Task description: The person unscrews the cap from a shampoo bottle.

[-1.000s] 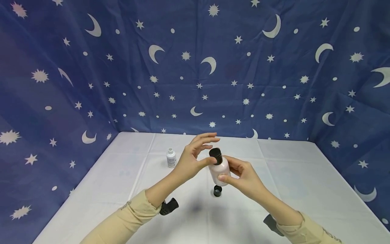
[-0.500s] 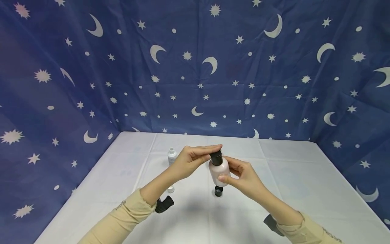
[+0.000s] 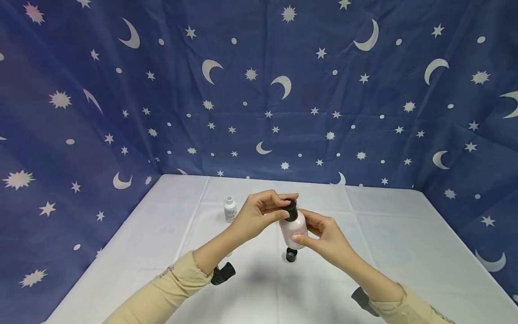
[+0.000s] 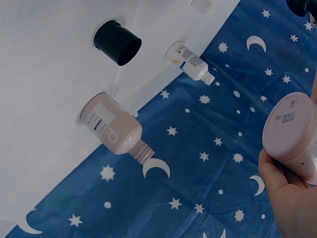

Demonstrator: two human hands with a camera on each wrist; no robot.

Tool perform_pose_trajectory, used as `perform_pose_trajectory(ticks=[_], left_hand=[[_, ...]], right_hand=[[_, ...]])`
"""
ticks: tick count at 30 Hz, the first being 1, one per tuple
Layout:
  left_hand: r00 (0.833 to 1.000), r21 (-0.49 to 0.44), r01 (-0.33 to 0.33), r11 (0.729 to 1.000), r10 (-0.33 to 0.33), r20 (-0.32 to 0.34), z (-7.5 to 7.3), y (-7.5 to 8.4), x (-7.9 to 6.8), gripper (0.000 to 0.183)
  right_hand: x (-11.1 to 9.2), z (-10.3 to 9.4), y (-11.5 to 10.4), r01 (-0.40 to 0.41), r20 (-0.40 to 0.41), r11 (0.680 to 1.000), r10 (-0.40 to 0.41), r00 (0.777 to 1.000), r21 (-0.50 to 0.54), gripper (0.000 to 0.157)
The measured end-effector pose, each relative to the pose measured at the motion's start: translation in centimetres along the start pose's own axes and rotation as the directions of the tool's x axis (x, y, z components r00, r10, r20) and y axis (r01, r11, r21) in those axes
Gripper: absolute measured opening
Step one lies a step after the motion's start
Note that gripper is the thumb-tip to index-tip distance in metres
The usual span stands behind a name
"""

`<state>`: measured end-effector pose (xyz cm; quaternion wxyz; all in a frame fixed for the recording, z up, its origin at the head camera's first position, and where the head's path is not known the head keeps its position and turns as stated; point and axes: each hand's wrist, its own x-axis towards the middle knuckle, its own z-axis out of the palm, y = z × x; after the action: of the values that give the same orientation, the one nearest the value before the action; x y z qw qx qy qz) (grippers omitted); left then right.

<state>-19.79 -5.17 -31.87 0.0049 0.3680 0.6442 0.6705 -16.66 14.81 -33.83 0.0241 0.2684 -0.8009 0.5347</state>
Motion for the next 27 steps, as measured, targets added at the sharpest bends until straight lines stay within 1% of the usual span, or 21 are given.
perform_pose_trajectory(ticks=[3,6,9,11,13,17,19,21,24,27], left_hand=[[0.999,0.042,-0.015,0.999,0.017,-0.028,0.3,-0.1,0.1,0.035],[0.998,0.091,-0.016,0.996,0.022,-0.063,0.5,0.0,0.2,0.025],[0.996,0.107,-0.014,0.994,0.024,-0.090,0.8,-0.1,0.3,0.023],[0.992,0.120,-0.022,0.993,0.037,-0.118,1.1,-0.1,0.4,0.023],[0.985,0.132,-0.044,0.990,0.064,-0.158,1.4,-0.2,0.3,0.025],[0.963,0.172,-0.084,0.981,0.125,-0.239,2.0,-0.3,0.2,0.027],[0.959,0.188,-0.102,0.977,0.147,-0.242,2.2,-0.3,0.2,0.027],[0.961,0.203,-0.111,0.973,0.157,-0.228,2.3,-0.3,0.2,0.028],[0.968,0.222,-0.108,0.969,0.153,-0.200,2.3,-0.3,0.1,0.030],[0.970,0.241,-0.097,0.966,0.146,-0.196,1.9,-0.3,-0.1,0.037]], right_hand=[[0.0,0.0,-0.1,-0.009,0.000,1.000,0.009,1.000,0.008,0.054],[-0.1,0.0,-0.1,-0.010,-0.003,1.000,0.010,1.000,0.011,0.054],[-0.1,0.0,0.0,-0.008,-0.007,1.000,0.008,1.000,0.014,0.053],[-0.1,0.0,0.0,-0.006,-0.009,1.000,0.006,1.000,0.016,0.053],[-0.1,0.1,-0.1,-0.006,-0.009,1.000,0.006,1.000,0.015,0.053],[-0.1,0.3,-0.3,-0.013,-0.008,1.000,0.013,1.000,0.012,0.053],[-0.1,0.4,-0.4,-0.022,-0.011,1.000,0.022,1.000,0.008,0.053],[-0.2,0.4,-0.6,-0.033,-0.013,0.999,0.033,0.999,0.011,0.052],[-0.3,0.5,-0.7,-0.033,-0.010,0.999,0.033,0.999,0.006,0.050],[-0.3,0.5,-0.9,-0.026,-0.006,1.000,0.026,1.000,0.002,0.051]])
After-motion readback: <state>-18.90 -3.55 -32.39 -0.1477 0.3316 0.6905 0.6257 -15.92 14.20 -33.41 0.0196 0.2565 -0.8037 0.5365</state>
